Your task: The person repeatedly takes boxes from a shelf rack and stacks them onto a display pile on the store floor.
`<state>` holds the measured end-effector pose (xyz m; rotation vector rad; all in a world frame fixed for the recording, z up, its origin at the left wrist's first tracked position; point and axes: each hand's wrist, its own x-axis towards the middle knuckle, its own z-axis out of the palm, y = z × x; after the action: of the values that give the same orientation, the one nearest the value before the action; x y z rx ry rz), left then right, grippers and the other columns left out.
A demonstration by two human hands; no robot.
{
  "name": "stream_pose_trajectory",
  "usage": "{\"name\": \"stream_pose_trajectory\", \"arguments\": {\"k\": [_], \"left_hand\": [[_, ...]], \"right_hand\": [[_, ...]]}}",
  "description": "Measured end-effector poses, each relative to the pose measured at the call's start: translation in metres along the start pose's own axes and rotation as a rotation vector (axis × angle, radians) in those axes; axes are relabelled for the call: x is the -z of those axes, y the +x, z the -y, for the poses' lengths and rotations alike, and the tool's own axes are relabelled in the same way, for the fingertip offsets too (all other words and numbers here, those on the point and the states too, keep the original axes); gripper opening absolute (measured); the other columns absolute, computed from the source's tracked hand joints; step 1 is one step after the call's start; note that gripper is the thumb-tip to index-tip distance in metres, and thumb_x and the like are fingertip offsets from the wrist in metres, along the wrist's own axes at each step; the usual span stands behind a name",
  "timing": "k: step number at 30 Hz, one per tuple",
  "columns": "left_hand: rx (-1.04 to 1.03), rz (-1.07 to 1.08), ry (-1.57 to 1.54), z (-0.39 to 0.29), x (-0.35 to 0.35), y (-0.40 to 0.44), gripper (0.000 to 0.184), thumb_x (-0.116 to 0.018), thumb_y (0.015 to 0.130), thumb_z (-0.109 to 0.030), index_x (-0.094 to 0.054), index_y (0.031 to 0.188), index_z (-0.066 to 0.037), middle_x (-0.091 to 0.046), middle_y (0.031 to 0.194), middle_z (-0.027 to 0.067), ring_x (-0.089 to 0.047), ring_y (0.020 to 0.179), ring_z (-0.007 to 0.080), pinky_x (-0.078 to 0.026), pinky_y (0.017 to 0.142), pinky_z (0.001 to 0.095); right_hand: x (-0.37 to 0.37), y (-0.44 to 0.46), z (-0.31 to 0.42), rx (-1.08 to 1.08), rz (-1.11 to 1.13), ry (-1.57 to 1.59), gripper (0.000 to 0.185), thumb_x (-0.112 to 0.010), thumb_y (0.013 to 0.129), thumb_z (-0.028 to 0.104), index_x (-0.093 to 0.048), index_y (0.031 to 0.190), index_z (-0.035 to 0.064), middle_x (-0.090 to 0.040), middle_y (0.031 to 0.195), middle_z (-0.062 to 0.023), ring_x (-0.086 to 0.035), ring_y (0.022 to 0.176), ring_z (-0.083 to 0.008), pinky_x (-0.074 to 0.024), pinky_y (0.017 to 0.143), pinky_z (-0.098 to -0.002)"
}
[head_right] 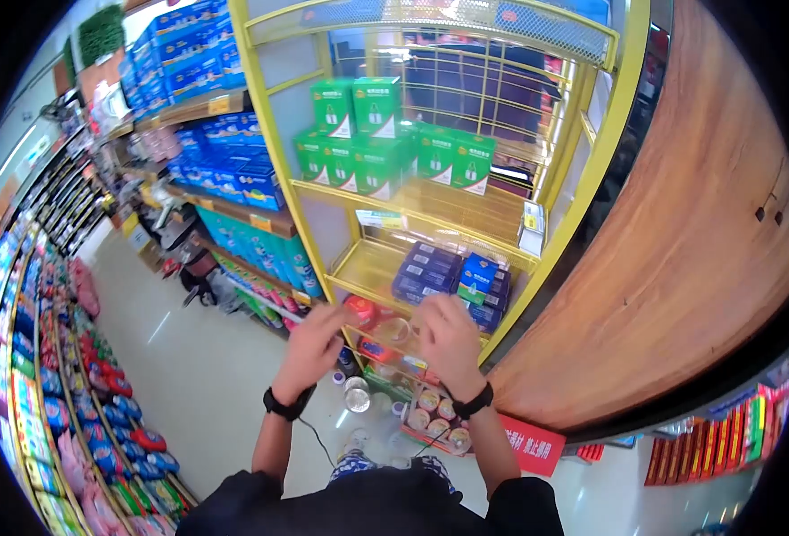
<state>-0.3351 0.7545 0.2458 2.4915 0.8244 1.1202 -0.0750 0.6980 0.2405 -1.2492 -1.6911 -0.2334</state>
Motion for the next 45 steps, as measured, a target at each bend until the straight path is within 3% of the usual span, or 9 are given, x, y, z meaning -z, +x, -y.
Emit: {"name": "stream_pose_trajectory", "arguments": {"k": [8, 12, 20, 21, 24, 33, 36, 39, 45], "left_hand": [[-0.176, -0.235, -0.032, 0.063, 0.041, 0.137, 0.051, -0.063, 0.089, 0.005, -0.064, 0.138, -0.005, -0.061, 0.149, 0.0165, -0.057, 0.139, 0.0419, -0.049, 0.114, 0.0486], [-0.253, -0.282, 0.02, 0.085, 0.034, 0.182, 0.056, -0.064, 0.091, 0.001, -0.06, 0.146, -0.007, -0.053, 0.162, 0.0153, -0.046, 0.153, 0.042, -0.039, 0.126, 0.0514], [-0.36, -0.245, -0.003, 0.112, 0.011, 0.207, 0.056, -0.065, 0.094, -0.004, -0.059, 0.149, -0.008, -0.047, 0.169, 0.0162, -0.04, 0.159, 0.0412, -0.034, 0.129, 0.0561], [-0.362, -0.254, -0.011, 0.114, 0.01, 0.207, 0.055, -0.065, 0.094, -0.003, -0.06, 0.148, -0.008, -0.048, 0.169, 0.0162, -0.04, 0.159, 0.0412, -0.034, 0.129, 0.056], [-0.372, -0.245, -0.118, 0.12, 0.01, 0.206, 0.051, -0.065, 0.093, -0.003, -0.063, 0.144, -0.008, -0.049, 0.167, 0.0165, -0.04, 0.159, 0.0411, -0.032, 0.13, 0.0558], [-0.253, -0.228, -0.408, 0.109, 0.016, 0.19, 0.042, -0.066, 0.091, 0.008, -0.067, 0.131, -0.002, -0.056, 0.156, 0.0159, -0.059, 0.142, 0.0394, -0.058, 0.105, 0.0448], [-0.257, -0.33, -0.471, 0.11, 0.006, 0.188, 0.045, -0.067, 0.092, 0.01, -0.066, 0.135, -0.002, -0.058, 0.153, 0.0153, -0.061, 0.139, 0.0342, -0.058, 0.105, 0.0411], [-0.204, -0.392, -0.525, 0.092, 0.007, 0.182, 0.052, -0.071, 0.092, 0.011, -0.064, 0.142, -0.003, -0.061, 0.152, 0.0151, -0.063, 0.137, 0.0294, -0.058, 0.103, 0.0379], [-0.325, -0.263, -0.522, 0.02, 0.004, 0.144, 0.064, -0.08, 0.087, 0.01, -0.063, 0.147, -0.005, -0.067, 0.147, 0.0131, -0.067, 0.13, 0.028, -0.059, 0.099, 0.038]], "right_hand": [[-0.023, 0.092, 0.022, -0.033, -0.152, -0.209, 0.029, -0.067, 0.078, -0.01, -0.071, 0.103, 0.0048, -0.071, 0.107, -0.0108, -0.068, 0.102, -0.0361, -0.0572, 0.085, -0.0444], [-0.052, 0.132, 0.026, -0.089, -0.203, -0.284, 0.03, -0.067, 0.087, -0.007, -0.069, 0.115, 0.0031, -0.068, 0.122, -0.0154, -0.069, 0.114, -0.0394, -0.0573, 0.094, -0.0454], [-0.088, 0.176, 0.016, -0.099, -0.184, -0.456, 0.065, -0.069, 0.087, 0.0, -0.059, 0.152, 0.0088, -0.061, 0.149, -0.0191, -0.064, 0.131, -0.044, -0.0552, 0.109, -0.049], [-0.091, 0.181, 0.017, -0.145, -0.162, -0.426, 0.065, -0.066, 0.087, 0.001, -0.06, 0.151, 0.0081, -0.059, 0.152, -0.0252, -0.061, 0.135, -0.0461, -0.0533, 0.111, -0.0532], [-0.1, 0.191, 0.013, -0.216, -0.147, -0.371, 0.065, -0.067, 0.089, 0.001, -0.058, 0.152, 0.0078, -0.056, 0.156, -0.0258, -0.06, 0.137, -0.0476, -0.0536, 0.111, -0.0528], [-0.108, 0.193, 0.01, -0.141, -0.261, -0.308, 0.043, -0.074, 0.09, 0.0, -0.061, 0.131, 0.0061, -0.062, 0.151, -0.0174, -0.068, 0.121, -0.0462, -0.0581, 0.095, -0.0502], [-0.099, 0.185, 0.015, -0.177, -0.215, -0.326, 0.044, -0.075, 0.087, -0.001, -0.064, 0.128, 0.0079, -0.064, 0.149, -0.0175, -0.066, 0.129, -0.0447, -0.0592, 0.099, -0.0489], [-0.082, 0.168, 0.03, -0.078, -0.244, -0.379, 0.041, -0.075, 0.085, -0.002, -0.068, 0.124, 0.0089, -0.067, 0.145, -0.0153, -0.072, 0.119, -0.0401, -0.0617, 0.092, -0.0453], [-0.007, 0.098, 0.073, 0.079, -0.358, -0.506, 0.036, -0.075, 0.085, -0.003, -0.071, 0.119, 0.0085, -0.071, 0.14, -0.0138, -0.074, 0.114, -0.037, -0.0627, 0.088, -0.0444]]}}
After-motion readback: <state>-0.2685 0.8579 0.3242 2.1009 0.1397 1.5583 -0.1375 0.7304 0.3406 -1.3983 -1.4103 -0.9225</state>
